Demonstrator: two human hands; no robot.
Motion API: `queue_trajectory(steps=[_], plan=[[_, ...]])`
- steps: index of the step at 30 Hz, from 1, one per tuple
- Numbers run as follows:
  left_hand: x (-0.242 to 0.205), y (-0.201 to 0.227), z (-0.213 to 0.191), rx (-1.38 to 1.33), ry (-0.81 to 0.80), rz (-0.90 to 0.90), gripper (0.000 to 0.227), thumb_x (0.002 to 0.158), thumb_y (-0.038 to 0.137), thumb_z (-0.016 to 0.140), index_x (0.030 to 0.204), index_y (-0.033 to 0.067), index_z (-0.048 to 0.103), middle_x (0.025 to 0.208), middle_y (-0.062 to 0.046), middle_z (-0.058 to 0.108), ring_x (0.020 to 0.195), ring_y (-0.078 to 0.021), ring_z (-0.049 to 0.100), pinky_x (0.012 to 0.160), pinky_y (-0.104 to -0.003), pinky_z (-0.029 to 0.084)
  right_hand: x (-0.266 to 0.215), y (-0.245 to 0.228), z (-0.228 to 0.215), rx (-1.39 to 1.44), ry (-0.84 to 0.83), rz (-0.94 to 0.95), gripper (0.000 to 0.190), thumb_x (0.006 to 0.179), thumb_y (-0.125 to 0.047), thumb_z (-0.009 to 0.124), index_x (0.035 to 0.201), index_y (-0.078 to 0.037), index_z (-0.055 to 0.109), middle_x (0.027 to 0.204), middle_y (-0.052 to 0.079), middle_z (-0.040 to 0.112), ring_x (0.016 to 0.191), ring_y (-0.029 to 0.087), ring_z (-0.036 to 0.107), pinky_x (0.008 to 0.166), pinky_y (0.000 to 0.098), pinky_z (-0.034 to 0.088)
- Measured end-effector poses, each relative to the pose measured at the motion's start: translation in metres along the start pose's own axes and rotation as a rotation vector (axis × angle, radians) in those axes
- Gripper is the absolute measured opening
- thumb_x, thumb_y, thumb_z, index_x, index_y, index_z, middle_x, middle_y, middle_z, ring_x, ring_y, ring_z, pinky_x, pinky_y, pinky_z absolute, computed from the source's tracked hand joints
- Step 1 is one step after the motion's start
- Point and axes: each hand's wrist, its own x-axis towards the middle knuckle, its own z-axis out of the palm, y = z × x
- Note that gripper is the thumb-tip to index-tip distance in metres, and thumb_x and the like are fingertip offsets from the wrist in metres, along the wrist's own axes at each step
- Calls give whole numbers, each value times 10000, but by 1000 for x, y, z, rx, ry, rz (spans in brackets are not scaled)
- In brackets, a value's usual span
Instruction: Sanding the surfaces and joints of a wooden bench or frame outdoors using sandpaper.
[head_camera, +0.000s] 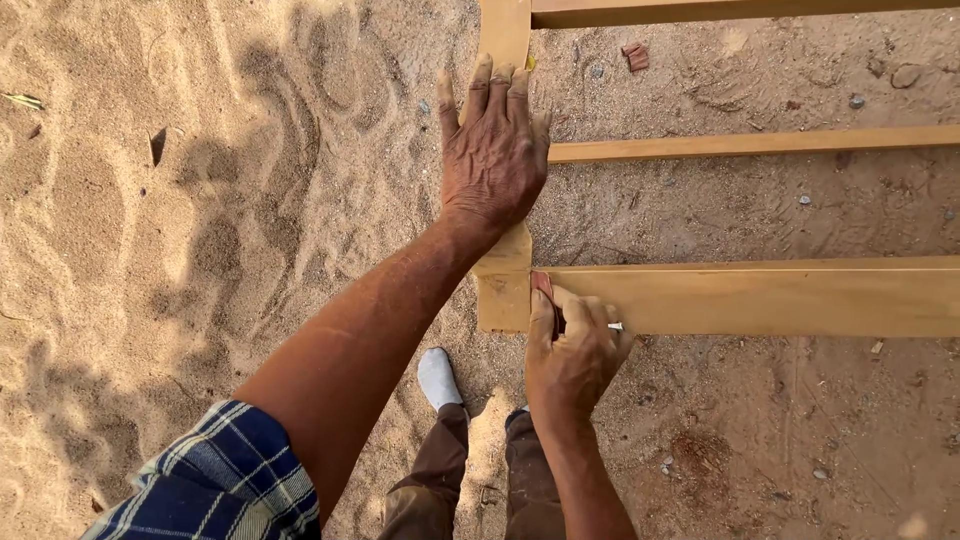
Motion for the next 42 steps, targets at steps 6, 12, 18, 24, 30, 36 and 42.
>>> queue_trajectory(steps=[6,12,18,24,30,36,42], plan=[[3,-2,6,14,103,43,591,1101,373,364,1480,-77,416,1543,-273,445,1529,-379,270,1249,-638,-11,-6,2,7,3,83,-64,189,917,-330,734,991,-158,765,1009,33,736,1037,238,680,1057,536,334],[0,-1,3,-12,89,47,609,1103,385,348,1471,-95,421,1550,-278,439,1540,-384,270,1244,-627,-18,-6,4,-2,-8,46,-53,184,988,-270,709,1048,-102,753,978,44,718,952,231,661,1044,508,384],[0,0,-3,-3,48,34,600,1099,378,346,1466,-90,421,1552,-274,423,1555,-391,240,1245,-634,-20,5,5,12,21,7,49,169,977,-287,709,1020,-128,748,954,35,721,875,198,651,985,452,404],[6,-1,3,25,136,54,604,1105,370,345,1474,-103,413,1552,-289,417,1528,-397,257,1228,-648,-20,-13,10,3,24,-83,138,221,963,-339,682,1016,-143,770,900,24,730,757,191,653,983,491,388],[-1,1,-10,3,6,-3,591,1092,378,361,1458,-84,409,1542,-263,437,1546,-386,272,1245,-634,-2,-3,5,8,27,64,-65,219,1008,-326,674,1029,-120,746,947,22,715,956,230,657,967,479,403],[-2,2,-7,-16,52,12,592,1073,360,370,1453,-92,417,1507,-267,467,1511,-382,297,1240,-643,10,-13,-1,6,29,54,-5,237,925,-328,713,1023,-121,772,983,38,737,949,234,654,884,465,407],[0,2,-1,7,99,27,575,1103,351,384,1467,-93,416,1523,-262,474,1528,-380,305,1256,-636,23,-8,9,7,13,9,6,223,979,-307,705,989,-87,744,959,42,719,903,224,661,989,475,435]])
